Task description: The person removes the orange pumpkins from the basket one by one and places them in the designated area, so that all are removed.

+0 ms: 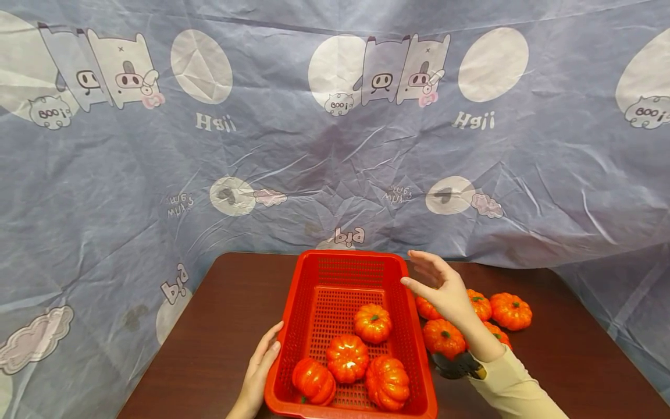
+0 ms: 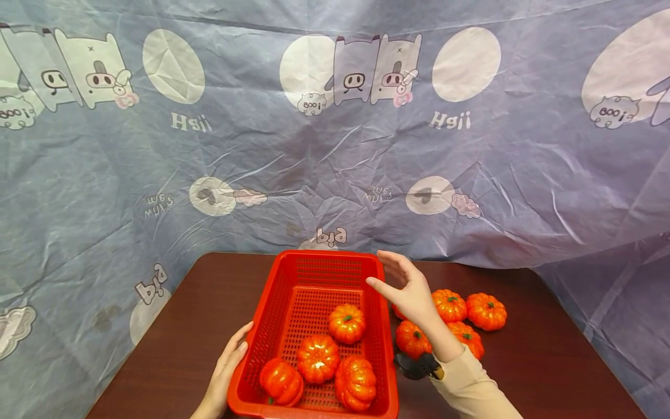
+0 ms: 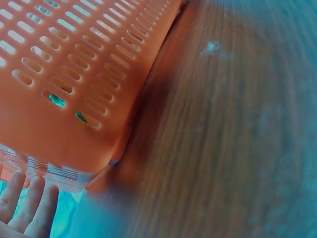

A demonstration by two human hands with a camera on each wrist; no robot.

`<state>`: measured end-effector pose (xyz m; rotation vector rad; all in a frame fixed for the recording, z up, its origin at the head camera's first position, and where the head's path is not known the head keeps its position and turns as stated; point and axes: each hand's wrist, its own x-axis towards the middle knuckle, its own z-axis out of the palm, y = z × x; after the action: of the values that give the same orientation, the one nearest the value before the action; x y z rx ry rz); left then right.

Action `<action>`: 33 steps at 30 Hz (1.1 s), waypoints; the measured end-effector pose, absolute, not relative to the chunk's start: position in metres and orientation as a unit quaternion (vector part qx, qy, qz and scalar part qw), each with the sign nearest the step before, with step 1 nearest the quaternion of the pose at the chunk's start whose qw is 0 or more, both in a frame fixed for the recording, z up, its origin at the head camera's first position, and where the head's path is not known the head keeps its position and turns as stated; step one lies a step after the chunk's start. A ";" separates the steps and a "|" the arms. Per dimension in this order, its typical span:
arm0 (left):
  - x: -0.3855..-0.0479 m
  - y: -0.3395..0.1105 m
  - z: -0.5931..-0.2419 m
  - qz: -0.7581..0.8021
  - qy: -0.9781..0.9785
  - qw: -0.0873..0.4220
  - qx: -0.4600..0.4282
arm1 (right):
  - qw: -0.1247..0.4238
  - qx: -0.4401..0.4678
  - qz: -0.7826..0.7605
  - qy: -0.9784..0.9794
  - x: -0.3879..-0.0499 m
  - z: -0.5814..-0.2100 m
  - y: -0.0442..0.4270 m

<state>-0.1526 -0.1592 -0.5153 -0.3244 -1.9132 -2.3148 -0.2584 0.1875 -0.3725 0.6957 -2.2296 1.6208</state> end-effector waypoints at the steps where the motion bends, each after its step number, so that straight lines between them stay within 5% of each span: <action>1: -0.153 -0.159 -0.515 -0.765 -0.633 0.061 -0.106 | 0.143 0.251 0.559 -0.777 -0.260 -0.374 0.185; 11: -0.152 -0.159 -0.515 -0.761 -0.637 0.063 -0.105 | 0.075 0.335 0.530 -0.775 -0.275 -0.387 0.162; 23: -0.152 -0.159 -0.515 -0.758 -0.641 0.061 -0.106 | -0.088 0.372 0.485 -0.787 -0.287 -0.403 0.147; 33: -0.153 -0.160 -0.515 -0.758 -0.641 0.061 -0.105 | -0.142 0.380 0.484 -0.775 -0.294 -0.423 0.136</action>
<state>-0.1528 -0.1595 -0.5150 -0.3189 -1.9407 -2.2922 -0.2942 0.1362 -0.4229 1.3153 -2.6836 1.6748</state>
